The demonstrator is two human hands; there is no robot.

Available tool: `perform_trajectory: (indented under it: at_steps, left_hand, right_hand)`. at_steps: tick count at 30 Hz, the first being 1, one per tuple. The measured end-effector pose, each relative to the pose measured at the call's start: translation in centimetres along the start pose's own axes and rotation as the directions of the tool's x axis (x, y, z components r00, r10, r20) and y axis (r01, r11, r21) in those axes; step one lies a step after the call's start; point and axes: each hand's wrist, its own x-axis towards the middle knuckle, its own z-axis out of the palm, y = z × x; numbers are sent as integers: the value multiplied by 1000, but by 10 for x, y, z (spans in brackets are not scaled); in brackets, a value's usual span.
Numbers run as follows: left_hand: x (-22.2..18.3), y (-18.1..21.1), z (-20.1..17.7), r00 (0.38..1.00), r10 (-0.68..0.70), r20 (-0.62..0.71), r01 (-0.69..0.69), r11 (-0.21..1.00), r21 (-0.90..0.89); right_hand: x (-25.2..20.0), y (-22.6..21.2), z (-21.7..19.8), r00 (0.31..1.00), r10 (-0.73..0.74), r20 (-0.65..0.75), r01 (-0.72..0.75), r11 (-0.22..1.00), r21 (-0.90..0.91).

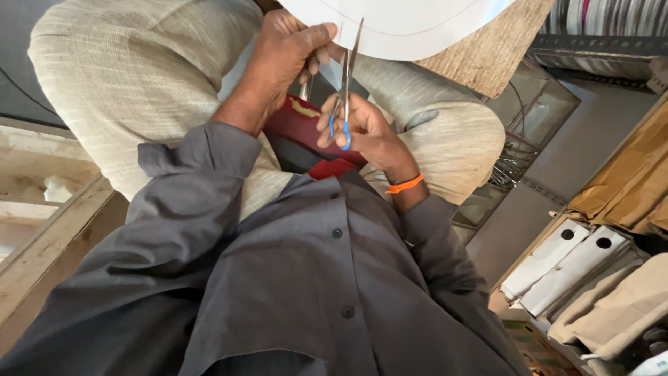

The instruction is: The person cuts a large piece of white paper with a pair of shears while holding it by hand on a wooden surface.

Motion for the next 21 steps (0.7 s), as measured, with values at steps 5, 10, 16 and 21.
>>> perform_trajectory:
  at_steps: [5,10,16,21]
  left_hand:
    - [3,-6,-1,999,-12,31,13,999,-33]
    - [4,-10,1,1000,-14,23,14,1000,0]
    - [4,-10,3,997,-36,61,40,998,-52]
    - [3,-9,2,997,-51,60,51,999,3]
  right_hand:
    - [10,6,-6,1000,-19,5,19,1000,20]
    - [13,9,-4,997,-76,-8,76,997,21]
    - [12,6,-1,997,-62,-42,62,998,-22]
    - [12,7,-3,996,-70,-46,68,997,-41]
